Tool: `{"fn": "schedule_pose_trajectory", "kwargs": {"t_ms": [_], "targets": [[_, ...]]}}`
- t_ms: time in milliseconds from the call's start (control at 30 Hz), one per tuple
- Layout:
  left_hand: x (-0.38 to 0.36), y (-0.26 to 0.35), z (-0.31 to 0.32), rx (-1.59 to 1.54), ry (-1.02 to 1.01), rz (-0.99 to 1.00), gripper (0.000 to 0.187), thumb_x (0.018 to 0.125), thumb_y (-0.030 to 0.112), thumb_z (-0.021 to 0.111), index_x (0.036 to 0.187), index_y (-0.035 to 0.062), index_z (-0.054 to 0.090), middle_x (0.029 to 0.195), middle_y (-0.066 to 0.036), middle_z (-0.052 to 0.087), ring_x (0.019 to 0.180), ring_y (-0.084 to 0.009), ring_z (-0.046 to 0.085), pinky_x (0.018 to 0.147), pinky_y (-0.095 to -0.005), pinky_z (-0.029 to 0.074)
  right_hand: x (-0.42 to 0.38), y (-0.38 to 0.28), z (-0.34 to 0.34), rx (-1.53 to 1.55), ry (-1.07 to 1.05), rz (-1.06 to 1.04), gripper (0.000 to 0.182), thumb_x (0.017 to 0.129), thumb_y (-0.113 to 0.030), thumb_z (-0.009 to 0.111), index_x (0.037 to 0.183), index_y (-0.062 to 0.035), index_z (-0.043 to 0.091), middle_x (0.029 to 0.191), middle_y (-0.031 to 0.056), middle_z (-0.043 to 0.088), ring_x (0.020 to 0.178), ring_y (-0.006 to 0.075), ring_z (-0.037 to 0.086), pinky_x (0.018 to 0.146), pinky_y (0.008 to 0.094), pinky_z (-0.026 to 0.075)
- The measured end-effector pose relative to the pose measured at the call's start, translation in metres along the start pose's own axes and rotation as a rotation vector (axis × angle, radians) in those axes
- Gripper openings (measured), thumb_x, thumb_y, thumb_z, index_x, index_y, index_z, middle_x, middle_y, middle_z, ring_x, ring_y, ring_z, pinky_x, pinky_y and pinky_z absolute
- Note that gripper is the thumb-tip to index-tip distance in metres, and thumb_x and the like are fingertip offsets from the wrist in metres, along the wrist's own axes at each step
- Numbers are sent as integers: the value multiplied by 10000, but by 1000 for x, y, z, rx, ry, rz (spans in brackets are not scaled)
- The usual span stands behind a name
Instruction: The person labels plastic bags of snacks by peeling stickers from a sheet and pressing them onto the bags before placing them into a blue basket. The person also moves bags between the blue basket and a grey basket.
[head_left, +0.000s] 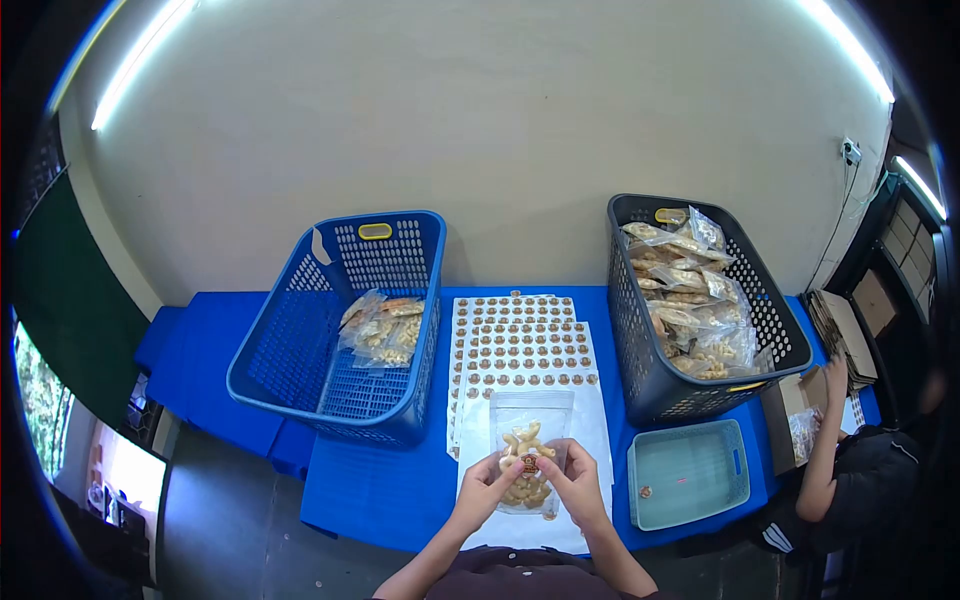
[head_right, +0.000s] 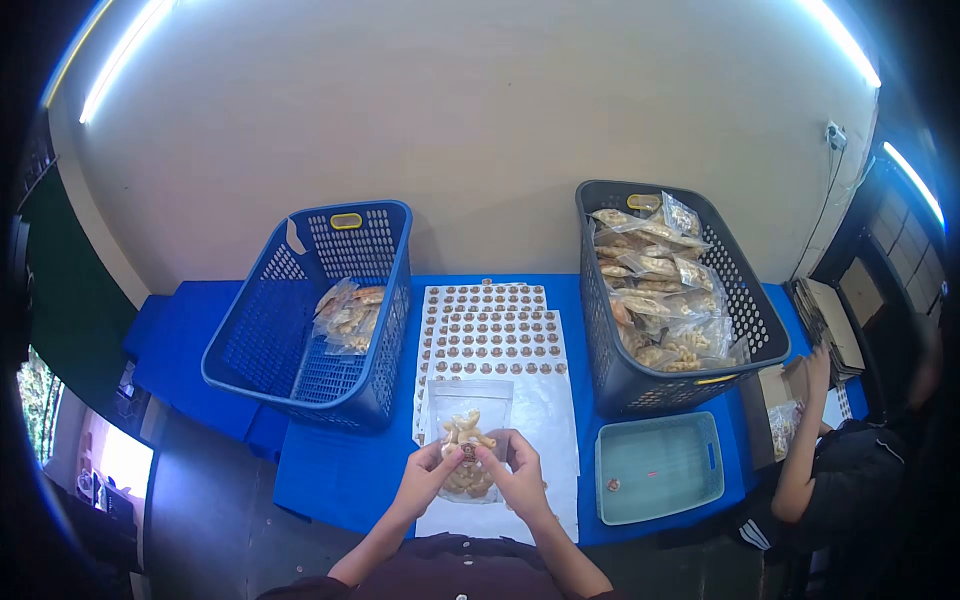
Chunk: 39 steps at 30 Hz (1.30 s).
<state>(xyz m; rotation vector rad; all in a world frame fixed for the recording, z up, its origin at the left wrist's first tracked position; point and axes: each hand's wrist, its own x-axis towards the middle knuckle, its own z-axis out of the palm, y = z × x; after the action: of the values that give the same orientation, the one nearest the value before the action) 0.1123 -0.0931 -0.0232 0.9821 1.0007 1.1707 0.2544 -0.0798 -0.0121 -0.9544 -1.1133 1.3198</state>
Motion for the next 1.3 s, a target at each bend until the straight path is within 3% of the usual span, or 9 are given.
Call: {"fn": "schedule_pose_trajectory", "kwargs": {"t_ms": [67,233,567,733,833,933,1033,1167,1300], "targets": [[-1,2,3,44,24,-14,311,828,183,590,1027,-52,542,881,-47,600,777,-57,544,662,-187,439,1,2,7,-66,38,-91,172,786,-82,617,911,14,548,806,48,598,740,74,548,670,208,434],[-5,17,4,218,-11,-46,311,808,152,614,1039,-47,549,893,-46,604,757,-58,551,641,-189,446,3,7,3,-75,99,-10,160,774,-95,635,866,21,572,779,54,602,689,71,551,623,205,444],[3,-3,-6,81,-54,10,324,816,167,599,1058,-40,536,889,-47,604,778,-61,553,670,-198,450,12,14,3,9,108,66,139,779,-105,637,811,19,583,730,39,595,648,56,533,565,193,421],[9,-3,2,182,104,39,327,836,190,568,1065,-40,528,866,-44,603,727,-59,559,618,-190,453,7,16,9,-108,137,-25,151,777,-118,642,796,18,579,714,33,592,647,52,529,575,189,418],[8,-1,5,250,114,157,298,822,211,593,985,-37,564,698,-11,568,572,-18,464,468,-174,361,8,17,5,-154,131,-44,151,780,-119,639,796,19,580,719,36,596,649,50,530,576,188,419],[9,-6,-6,394,-13,120,345,845,208,556,1062,-57,519,769,-23,594,652,-18,517,521,-169,402,9,11,4,-138,126,7,147,786,-119,632,796,20,584,718,36,598,650,48,530,576,188,419],[13,-23,-12,256,-23,142,346,849,211,549,1069,-54,517,730,-9,587,621,-3,491,495,-166,376,11,18,3,-120,120,-13,164,798,-151,624,819,6,581,698,15,577,622,40,509,559,184,407],[3,-18,-11,367,19,54,348,855,222,541,1081,-42,516,735,-11,592,612,-4,495,498,-165,380,13,24,3,-5,112,18,212,799,-189,627,870,1,565,716,9,567,661,53,516,605,188,412],[4,-23,-8,297,80,78,352,852,230,544,1083,-34,523,726,3,590,594,-2,487,484,-164,370,14,20,8,-132,38,-159,210,799,-165,621,899,6,550,764,24,571,703,68,528,639,191,423]]}}
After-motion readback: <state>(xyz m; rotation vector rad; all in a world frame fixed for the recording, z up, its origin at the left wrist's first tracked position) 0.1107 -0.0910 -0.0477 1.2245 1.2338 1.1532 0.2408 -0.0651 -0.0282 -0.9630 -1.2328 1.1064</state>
